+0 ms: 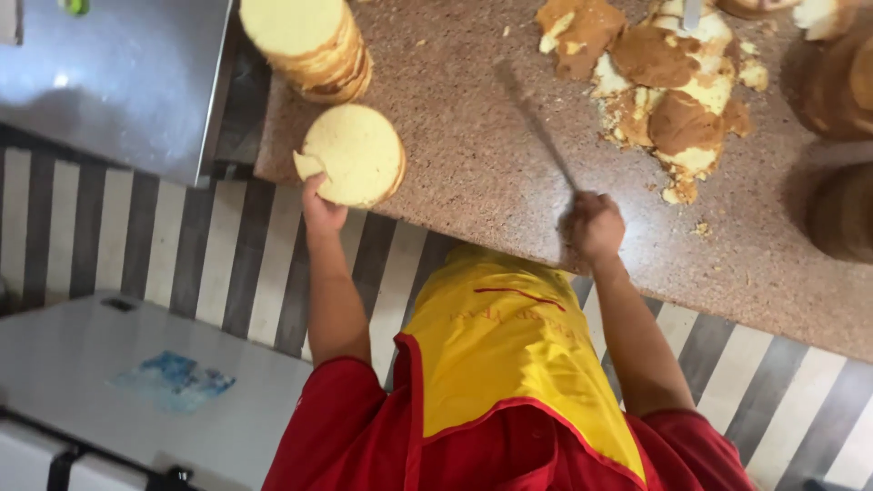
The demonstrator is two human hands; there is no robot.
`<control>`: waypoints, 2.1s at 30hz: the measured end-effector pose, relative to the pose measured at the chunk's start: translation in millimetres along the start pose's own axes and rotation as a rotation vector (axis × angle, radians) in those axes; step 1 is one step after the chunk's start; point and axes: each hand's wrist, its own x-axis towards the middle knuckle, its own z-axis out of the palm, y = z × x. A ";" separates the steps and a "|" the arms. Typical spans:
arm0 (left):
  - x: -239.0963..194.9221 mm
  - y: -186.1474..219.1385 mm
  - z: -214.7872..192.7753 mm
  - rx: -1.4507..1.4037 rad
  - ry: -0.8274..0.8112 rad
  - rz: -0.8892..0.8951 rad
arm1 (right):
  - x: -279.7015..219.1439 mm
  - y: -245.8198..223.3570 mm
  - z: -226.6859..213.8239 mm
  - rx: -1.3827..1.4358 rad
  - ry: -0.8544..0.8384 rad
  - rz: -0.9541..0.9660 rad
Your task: The person slices round cake layers horizontally with a long knife at a bakery counter, holding each cake steady with one hand while cutting, then stacks the cut layers with the growing pile of finished slices. They briefly step away to a sink area and return, and continue slicing light and dark cake layers one after another.
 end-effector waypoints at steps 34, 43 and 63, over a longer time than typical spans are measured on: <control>198.7 -245.0 238.3 2.275 -0.129 0.348 | -88.2 59.0 -7.0 -0.058 0.059 0.293; 86.5 -424.9 417.3 1.298 -1.130 0.044 | 14.6 113.1 -49.6 -0.286 0.127 0.284; -25.4 -584.9 525.5 0.894 -0.455 0.092 | -112.6 149.9 -94.3 0.002 -0.243 0.050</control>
